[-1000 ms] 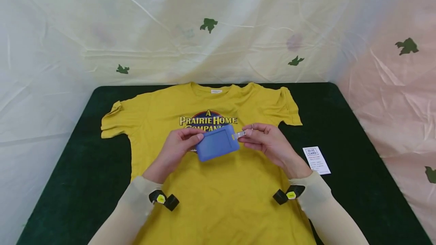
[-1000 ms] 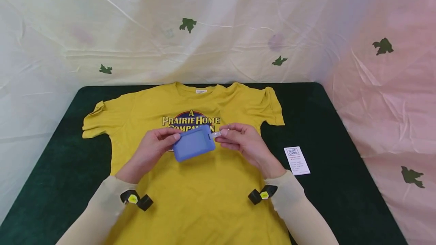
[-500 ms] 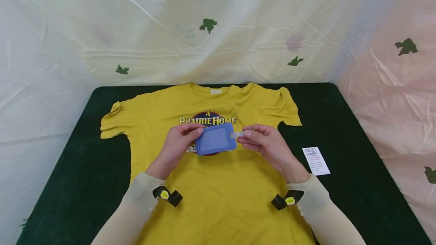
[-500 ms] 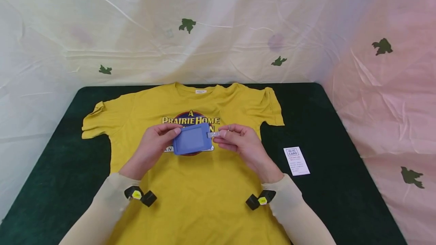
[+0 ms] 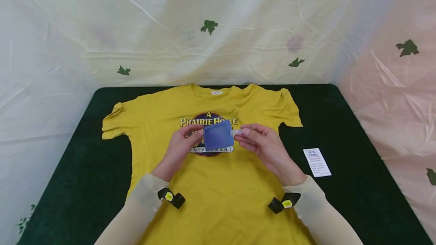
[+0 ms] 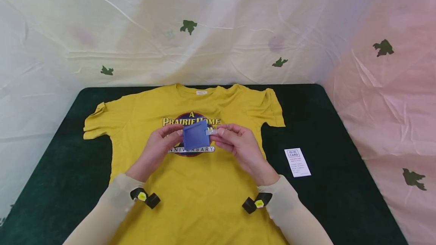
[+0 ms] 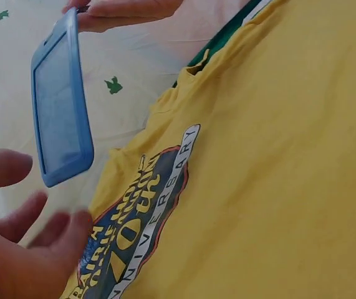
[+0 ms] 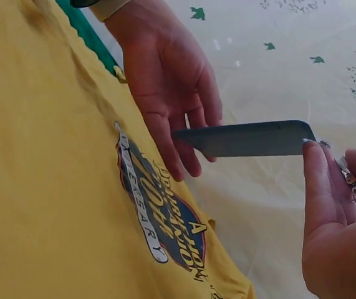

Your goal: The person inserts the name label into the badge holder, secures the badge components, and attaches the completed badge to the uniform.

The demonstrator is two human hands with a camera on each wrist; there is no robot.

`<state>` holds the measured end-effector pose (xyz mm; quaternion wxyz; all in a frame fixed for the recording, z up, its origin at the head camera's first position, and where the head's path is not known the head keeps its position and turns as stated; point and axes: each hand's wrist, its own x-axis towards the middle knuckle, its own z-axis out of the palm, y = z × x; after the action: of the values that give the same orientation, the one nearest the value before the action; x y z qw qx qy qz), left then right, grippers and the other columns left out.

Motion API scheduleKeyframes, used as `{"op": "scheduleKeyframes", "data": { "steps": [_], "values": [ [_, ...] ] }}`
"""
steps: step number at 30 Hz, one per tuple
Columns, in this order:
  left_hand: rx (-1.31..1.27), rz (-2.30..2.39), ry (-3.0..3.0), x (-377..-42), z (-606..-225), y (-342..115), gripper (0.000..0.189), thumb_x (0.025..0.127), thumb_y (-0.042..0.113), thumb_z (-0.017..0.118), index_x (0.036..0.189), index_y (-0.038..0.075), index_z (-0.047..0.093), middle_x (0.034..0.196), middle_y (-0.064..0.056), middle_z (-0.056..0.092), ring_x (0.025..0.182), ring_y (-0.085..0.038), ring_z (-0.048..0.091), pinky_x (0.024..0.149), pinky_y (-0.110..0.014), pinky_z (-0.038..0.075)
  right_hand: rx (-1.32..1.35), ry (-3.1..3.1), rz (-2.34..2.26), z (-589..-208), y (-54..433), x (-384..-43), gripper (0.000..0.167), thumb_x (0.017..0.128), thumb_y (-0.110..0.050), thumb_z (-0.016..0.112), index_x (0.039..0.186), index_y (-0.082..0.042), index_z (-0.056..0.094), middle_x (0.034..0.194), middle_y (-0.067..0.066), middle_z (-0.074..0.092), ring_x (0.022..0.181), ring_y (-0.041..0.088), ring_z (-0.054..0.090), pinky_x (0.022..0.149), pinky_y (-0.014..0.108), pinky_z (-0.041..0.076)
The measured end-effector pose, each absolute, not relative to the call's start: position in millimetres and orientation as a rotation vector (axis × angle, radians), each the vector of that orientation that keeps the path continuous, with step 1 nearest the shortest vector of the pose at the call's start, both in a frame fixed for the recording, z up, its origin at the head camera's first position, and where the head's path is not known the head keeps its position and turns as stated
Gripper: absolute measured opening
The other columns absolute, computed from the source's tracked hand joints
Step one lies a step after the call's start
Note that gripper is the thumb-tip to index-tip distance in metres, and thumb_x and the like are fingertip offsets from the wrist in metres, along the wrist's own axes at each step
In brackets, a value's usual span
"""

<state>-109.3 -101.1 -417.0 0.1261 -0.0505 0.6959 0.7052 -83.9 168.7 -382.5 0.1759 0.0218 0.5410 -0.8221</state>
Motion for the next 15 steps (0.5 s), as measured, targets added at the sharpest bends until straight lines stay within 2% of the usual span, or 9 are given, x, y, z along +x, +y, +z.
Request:
{"op": "scheduleKeyframes", "data": {
  "steps": [3, 6, 11, 15],
  "values": [
    [-0.142, 2.063, 2.166, -107, -416, -98, 0.037, 0.101, 0.014, 0.067, 0.135, 0.001, 0.063, 0.134, -0.015, 0.062, 0.117, -0.025, 0.061, 0.094, -0.022, 0.053, 0.065, 1.547, -2.332, -383, 168, -85, 0.025, 0.103, -0.016, 0.066, 0.120, 0.002, 0.061, 0.109, 0.008, 0.077, 0.103, 0.022, 0.075, 0.093, 0.034, 0.058],
    [-0.074, 2.089, 2.321, -101, -413, -92, 0.034, 0.099, 0.011, 0.070, 0.130, 0.001, 0.066, 0.128, -0.015, 0.066, 0.115, -0.026, 0.063, 0.090, -0.019, 0.053, 0.067, 1.560, -2.333, -385, 167, -86, 0.024, 0.103, -0.015, 0.066, 0.121, 0.002, 0.061, 0.109, 0.008, 0.077, 0.104, 0.022, 0.075, 0.093, 0.034, 0.058],
    [0.147, 2.078, 2.480, -87, -403, -80, 0.022, 0.098, 0.014, 0.072, 0.119, 0.006, 0.075, 0.116, -0.007, 0.071, 0.102, -0.021, 0.068, 0.088, -0.022, 0.055, 0.047, 1.582, -2.334, -387, 166, -86, 0.031, 0.104, -0.017, 0.065, 0.125, 0.005, 0.058, 0.111, 0.008, 0.076, 0.106, 0.022, 0.074, 0.094, 0.034, 0.057],
    [0.267, 2.030, 2.560, -78, -396, -72, 0.017, 0.098, 0.015, 0.074, 0.112, 0.009, 0.080, 0.111, -0.002, 0.074, 0.099, -0.016, 0.068, 0.088, -0.026, 0.057, 0.007, 1.596, -2.329, -388, 164, -84, 0.036, 0.105, -0.017, 0.063, 0.129, 0.008, 0.055, 0.114, 0.009, 0.076, 0.108, 0.022, 0.074, 0.095, 0.035, 0.057]
  ]
}}
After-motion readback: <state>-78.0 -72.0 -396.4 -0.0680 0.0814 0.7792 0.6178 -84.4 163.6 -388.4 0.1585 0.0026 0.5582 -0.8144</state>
